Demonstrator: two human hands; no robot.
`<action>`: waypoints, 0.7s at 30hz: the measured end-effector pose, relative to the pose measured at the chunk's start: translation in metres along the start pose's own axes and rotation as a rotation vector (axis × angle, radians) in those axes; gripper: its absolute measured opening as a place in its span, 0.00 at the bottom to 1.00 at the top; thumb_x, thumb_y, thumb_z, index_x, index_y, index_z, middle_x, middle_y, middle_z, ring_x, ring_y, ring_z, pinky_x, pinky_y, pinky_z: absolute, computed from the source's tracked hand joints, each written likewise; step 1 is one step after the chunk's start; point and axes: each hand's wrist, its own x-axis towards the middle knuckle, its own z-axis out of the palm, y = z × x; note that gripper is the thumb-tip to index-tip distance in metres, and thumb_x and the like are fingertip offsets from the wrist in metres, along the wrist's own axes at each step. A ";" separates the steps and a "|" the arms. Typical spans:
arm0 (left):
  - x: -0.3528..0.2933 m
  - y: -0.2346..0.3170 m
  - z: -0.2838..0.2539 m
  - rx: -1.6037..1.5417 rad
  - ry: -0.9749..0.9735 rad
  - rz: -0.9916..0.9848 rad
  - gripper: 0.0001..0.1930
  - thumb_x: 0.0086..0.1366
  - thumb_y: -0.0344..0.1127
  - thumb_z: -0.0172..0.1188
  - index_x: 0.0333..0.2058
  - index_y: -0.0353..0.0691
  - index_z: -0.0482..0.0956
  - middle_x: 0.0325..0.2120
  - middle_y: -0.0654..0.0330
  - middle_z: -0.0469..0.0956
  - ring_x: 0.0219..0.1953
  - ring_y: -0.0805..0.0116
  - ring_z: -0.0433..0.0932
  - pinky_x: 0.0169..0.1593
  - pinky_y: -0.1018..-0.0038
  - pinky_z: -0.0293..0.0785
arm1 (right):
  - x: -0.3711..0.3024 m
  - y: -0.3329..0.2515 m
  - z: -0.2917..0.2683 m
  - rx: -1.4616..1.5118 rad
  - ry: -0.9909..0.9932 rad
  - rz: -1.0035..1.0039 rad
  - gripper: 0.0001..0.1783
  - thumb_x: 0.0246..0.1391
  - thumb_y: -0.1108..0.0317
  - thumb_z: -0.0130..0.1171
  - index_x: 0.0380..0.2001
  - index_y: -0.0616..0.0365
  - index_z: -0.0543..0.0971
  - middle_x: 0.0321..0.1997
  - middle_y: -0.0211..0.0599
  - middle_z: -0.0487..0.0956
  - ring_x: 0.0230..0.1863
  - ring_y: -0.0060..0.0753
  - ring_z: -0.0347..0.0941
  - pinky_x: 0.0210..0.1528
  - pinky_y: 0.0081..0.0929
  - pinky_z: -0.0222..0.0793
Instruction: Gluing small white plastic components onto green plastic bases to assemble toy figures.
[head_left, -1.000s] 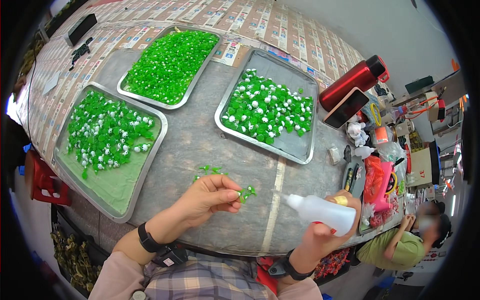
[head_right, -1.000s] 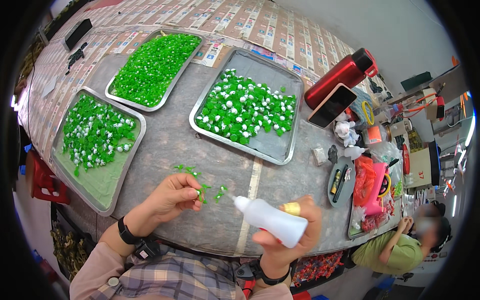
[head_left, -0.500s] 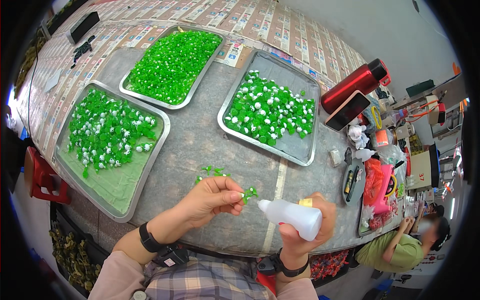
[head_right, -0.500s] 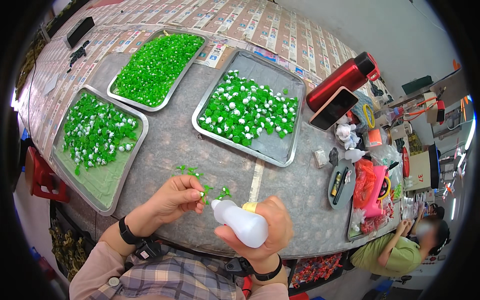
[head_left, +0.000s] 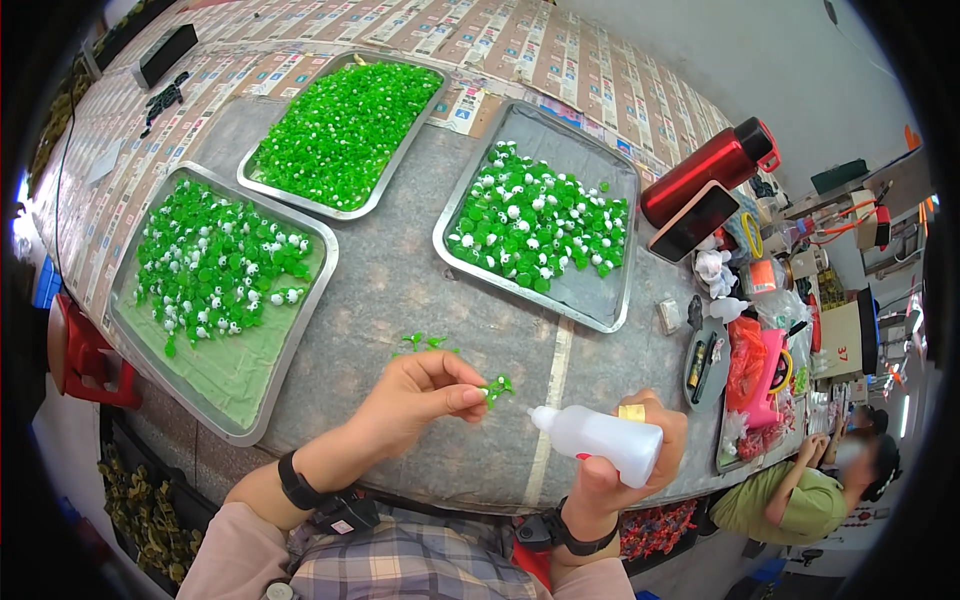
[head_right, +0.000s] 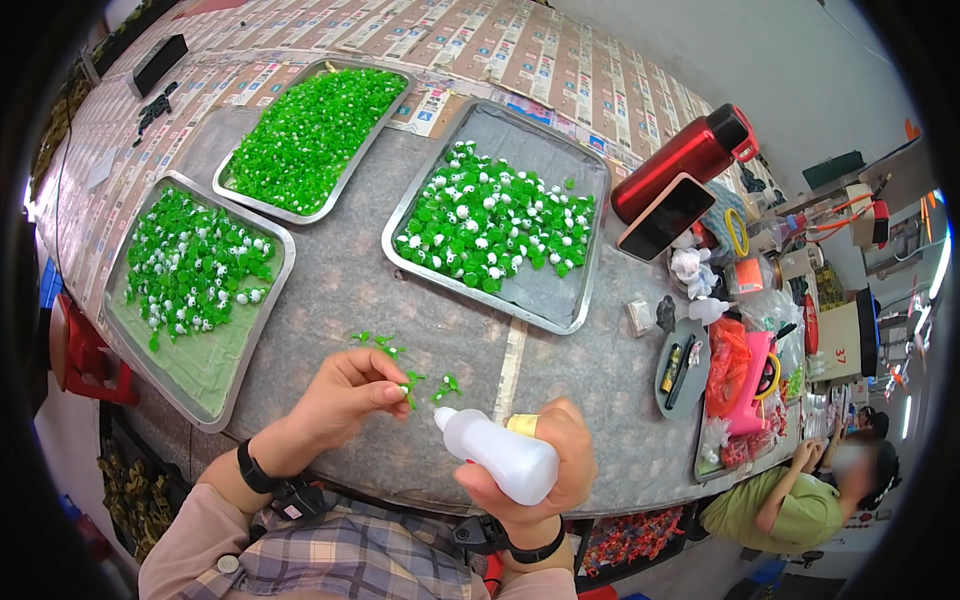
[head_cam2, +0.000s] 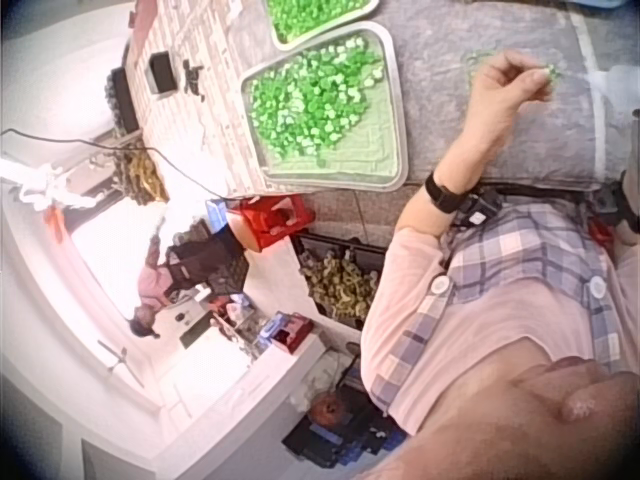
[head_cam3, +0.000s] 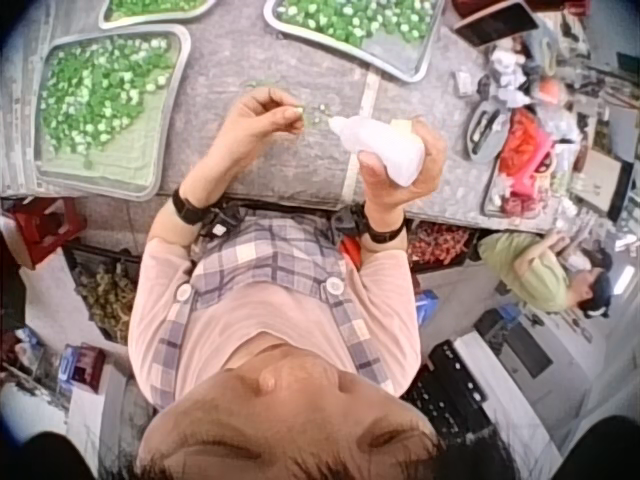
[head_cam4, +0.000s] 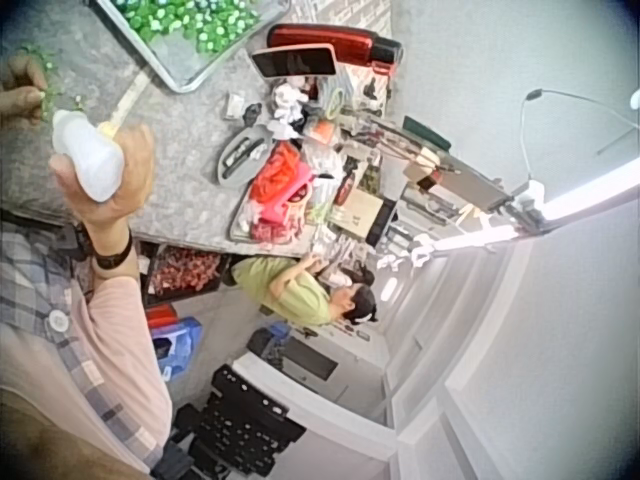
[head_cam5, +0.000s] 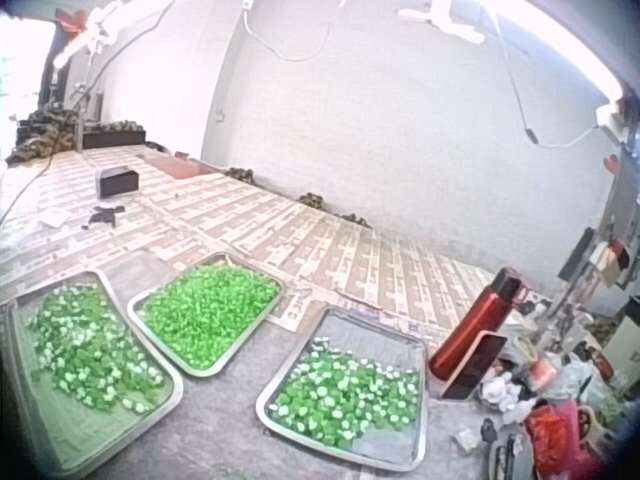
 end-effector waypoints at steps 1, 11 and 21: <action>0.000 -0.001 0.001 0.045 0.015 0.044 0.05 0.52 0.28 0.55 0.29 0.34 0.72 0.25 0.60 0.74 0.27 0.75 0.73 0.33 0.81 0.71 | 0.000 0.000 0.001 0.013 0.005 -0.004 0.30 0.27 0.51 0.67 0.30 0.58 0.65 0.16 0.28 0.64 0.16 0.24 0.57 0.16 0.19 0.51; -0.001 -0.004 0.000 0.160 0.046 0.185 0.05 0.51 0.24 0.55 0.29 0.32 0.72 0.26 0.59 0.73 0.29 0.75 0.73 0.35 0.81 0.71 | 0.001 0.000 0.004 -0.006 -0.014 0.006 0.27 0.28 0.54 0.67 0.26 0.58 0.66 0.16 0.29 0.65 0.15 0.25 0.58 0.15 0.18 0.52; 0.000 -0.003 0.004 0.163 0.053 0.174 0.05 0.51 0.24 0.54 0.29 0.32 0.72 0.26 0.59 0.73 0.29 0.75 0.73 0.35 0.81 0.71 | 0.000 -0.002 -0.001 0.022 0.329 0.270 0.33 0.31 0.38 0.58 0.24 0.59 0.65 0.19 0.29 0.63 0.20 0.20 0.58 0.22 0.15 0.52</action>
